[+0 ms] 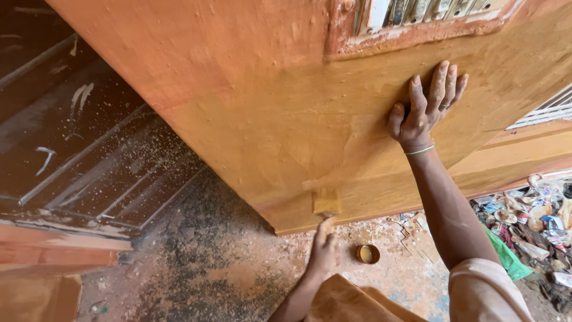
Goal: The person paints a wall section with a brush, applying yellow paint in steady strokes. The person repeatedly dips the brush into a small container on the floor to reload paint and continues brushing the same wall area near a window and electrical switchboard.
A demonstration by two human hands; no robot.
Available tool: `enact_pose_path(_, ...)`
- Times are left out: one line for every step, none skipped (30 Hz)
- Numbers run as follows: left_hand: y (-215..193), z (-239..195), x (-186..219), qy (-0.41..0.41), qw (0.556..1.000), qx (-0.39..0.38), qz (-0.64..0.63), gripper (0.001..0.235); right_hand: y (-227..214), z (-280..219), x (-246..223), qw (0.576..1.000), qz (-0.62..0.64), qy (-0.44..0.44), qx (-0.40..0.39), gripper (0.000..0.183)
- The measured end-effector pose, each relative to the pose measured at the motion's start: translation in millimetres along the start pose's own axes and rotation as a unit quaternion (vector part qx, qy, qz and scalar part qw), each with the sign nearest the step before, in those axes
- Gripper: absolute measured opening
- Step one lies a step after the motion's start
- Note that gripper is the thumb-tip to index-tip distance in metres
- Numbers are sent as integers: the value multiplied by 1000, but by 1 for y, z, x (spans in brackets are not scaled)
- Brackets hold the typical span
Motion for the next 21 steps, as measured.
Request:
enact_pose_path(-6, 0, -3, -17, 1000, 6, -15, 53, 0, 0, 1, 1000, 0, 1, 1, 49)
enact_pose_path(-10, 0, 5, 0, 1000, 7, -29, 52, -1, 1, 1, 1000, 0, 2, 3, 49)
enact_pose_path(-16, 2, 23, 33, 999, 7, -41, 52, 2, 4, 1, 1000, -1, 0, 1, 49)
enact_pose_path(-21, 1, 47, 85, 995, 0, -55, 51, 3, 7, 1, 1000, -2, -2, -1, 49)
enact_pose_path(-25, -4, 72, 131, 989, -8, -69, 51, 4, 6, -1, 1000, -2, -2, -6, 49)
enact_pose_path(-28, -13, 95, 168, 982, -20, -81, 50, 3, 5, -2, 1000, 3, -4, -1, 49)
enact_pose_path(-30, -25, 117, 198, 975, -34, -90, 50, 0, 3, -3, 1000, 6, -7, 2, 49)
enact_pose_path(-32, -39, 137, 225, 969, -47, -91, 49, -1, 1, -3, 1000, 9, -9, 5, 49)
enact_pose_path(-32, -50, 157, 259, 961, -61, -79, 49, -1, 1, -1, 1000, 5, -7, 3, 49)
enact_pose_path(-32, -62, 175, 296, 950, -74, -60, 49, 0, 2, 0, 1000, 1, -4, 2, 49)
enact_pose_path(-31, -68, 191, 332, 938, -89, -41, 47, 2, 4, 2, 1000, -3, -2, 2, 49)
enact_pose_path(-35, -67, 203, 369, 926, -72, -34, 46, 3, 5, 3, 1000, -3, -4, 6, 49)
enact_pose_path(-39, -66, 209, 403, 913, -53, -28, 45, 3, 4, 2, 1000, -2, -4, 7, 49)
enact_pose_path(-44, -63, 210, 436, 899, -35, -21, 44, 4, 3, 2, 1000, -1, -4, 8, 49)
enact_pose_path(-50, -49, 195, 393, 919, -19, -35, 44, 3, 1, 1, 1000, 2, -4, 8, 49)
enact_pose_path(-57, -35, 175, 350, 935, -3, -50, 45, 2, -1, 0, 1000, 6, -3, 8, 49)
enact_pose_path(-64, -19, 152, 308, 949, 12, -65, 45, 1, 0, 0, 1000, 8, -3, 9, 48)
enact_pose_path(-70, -10, 135, 330, 942, 37, -50, 42, 1, 0, 0, 1000, 8, -3, 7, 49)
enact_pose_path(-74, -1, 116, 353, 933, 61, -36, 40, 1, 2, 0, 1000, 6, -3, 8, 49)
enact_pose_path(-79, 3, 95, 376, 923, 85, -21, 39, 2, 4, 0, 1000, 5, -2, 8, 50)
enact_pose_path(-87, 9, 58, 321, 940, 113, -31, 39, 1, 5, 0, 1000, 7, -3, 12, 50)
Point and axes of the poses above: each hand's wrist, its own z-axis towards the middle knuckle, its own y-axis out of the palm, x = y × z, the point moved 9 cm from there along z, towards the middle knuckle, and after that the axes turned 12 degrees about y, right-handed, at the moved point
